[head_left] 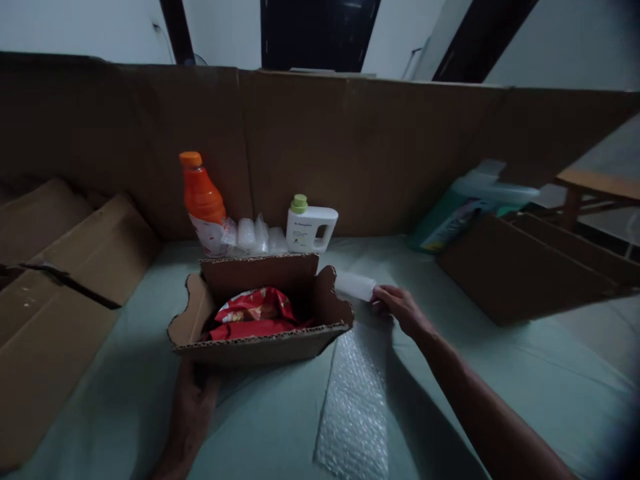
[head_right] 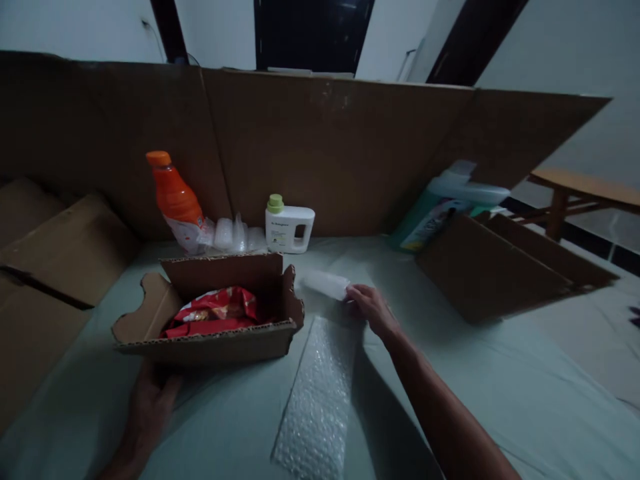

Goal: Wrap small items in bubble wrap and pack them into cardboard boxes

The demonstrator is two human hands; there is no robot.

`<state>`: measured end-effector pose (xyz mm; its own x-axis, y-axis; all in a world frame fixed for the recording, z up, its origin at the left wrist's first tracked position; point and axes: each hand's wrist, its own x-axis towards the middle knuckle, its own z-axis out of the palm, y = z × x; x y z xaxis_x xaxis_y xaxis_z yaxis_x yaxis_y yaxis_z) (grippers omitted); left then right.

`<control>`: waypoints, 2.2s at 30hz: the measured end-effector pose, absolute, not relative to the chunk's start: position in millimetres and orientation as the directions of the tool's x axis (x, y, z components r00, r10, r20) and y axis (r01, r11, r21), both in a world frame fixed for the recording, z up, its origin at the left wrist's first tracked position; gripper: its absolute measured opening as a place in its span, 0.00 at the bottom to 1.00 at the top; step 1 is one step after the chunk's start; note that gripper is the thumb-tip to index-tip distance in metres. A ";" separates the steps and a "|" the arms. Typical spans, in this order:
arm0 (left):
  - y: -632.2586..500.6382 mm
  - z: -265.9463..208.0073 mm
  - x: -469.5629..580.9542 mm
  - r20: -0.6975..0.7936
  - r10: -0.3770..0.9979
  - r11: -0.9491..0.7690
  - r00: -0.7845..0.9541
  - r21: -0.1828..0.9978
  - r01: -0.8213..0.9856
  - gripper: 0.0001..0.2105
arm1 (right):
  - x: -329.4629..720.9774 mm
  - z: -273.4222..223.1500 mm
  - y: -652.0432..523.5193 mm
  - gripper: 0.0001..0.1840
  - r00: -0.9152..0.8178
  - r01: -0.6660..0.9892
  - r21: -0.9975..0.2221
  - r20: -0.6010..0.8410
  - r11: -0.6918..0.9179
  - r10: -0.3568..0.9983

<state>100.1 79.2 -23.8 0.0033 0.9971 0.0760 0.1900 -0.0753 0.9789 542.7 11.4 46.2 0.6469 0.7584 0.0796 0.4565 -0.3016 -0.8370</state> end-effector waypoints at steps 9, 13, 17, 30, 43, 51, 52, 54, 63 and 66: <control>74.2 1.5 106.6 0.059 0.994 -0.079 0.091 0.969 0.233 0.31 | 464.5 59.7 -32.0 0.29 0.183 0.659 -0.752 0.159 -0.001 0.970; 75.4 8.1 110.8 0.020 0.991 -0.048 0.130 0.975 0.216 0.30 | 415.9 50.5 -16.0 0.32 -0.050 0.637 -0.745 0.218 0.199 0.975; 88.4 9.8 124.2 0.052 0.989 -0.081 0.140 0.974 0.214 0.28 | 414.9 39.5 6.3 0.18 0.052 0.677 -0.723 0.234 0.138 0.971; 96.6 4.7 132.3 0.106 0.991 -0.123 0.080 0.961 0.250 0.29 | 466.1 49.6 -6.5 0.18 0.264 0.731 -0.681 0.222 -0.045 0.939; -41.4 37.8 188.5 0.067 0.449 -0.741 0.891 0.586 0.330 0.24 | 466.2 27.7 -3.6 0.12 0.159 0.959 -0.261 0.173 -0.111 0.972; -39.6 32.5 199.8 0.074 0.405 -0.849 0.911 0.400 0.345 0.06 | 494.1 24.4 5.0 0.16 0.287 0.902 -0.388 0.213 -0.189 0.934; -39.0 32.5 202.5 0.081 0.406 -0.853 0.910 0.390 0.346 0.05 | 496.3 26.4 3.9 0.17 0.304 0.894 -0.401 0.219 -0.199 0.927; -39.2 34.9 204.1 0.110 0.413 -0.850 0.904 0.401 0.340 0.05 | 497.7 32.6 -1.0 0.17 0.318 0.884 -0.422 0.228 -0.201 0.920; -59.6 80.9 129.6 0.297 0.489 -0.679 0.820 0.719 0.145 0.11 | 447.7 39.1 -70.1 0.14 0.132 0.868 -0.494 0.159 -0.037 0.978; -66.1 86.5 104.6 0.283 0.438 -0.644 0.853 0.761 0.078 0.13 | 427.2 33.8 -92.8 0.13 0.031 0.831 -0.554 0.143 0.054 0.989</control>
<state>104.6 -66.1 86.5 0.8529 0.4384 0.2834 0.0781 -0.6440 0.7610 427.2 -92.8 33.8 0.0310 0.9892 0.1435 0.8308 0.0543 -0.5539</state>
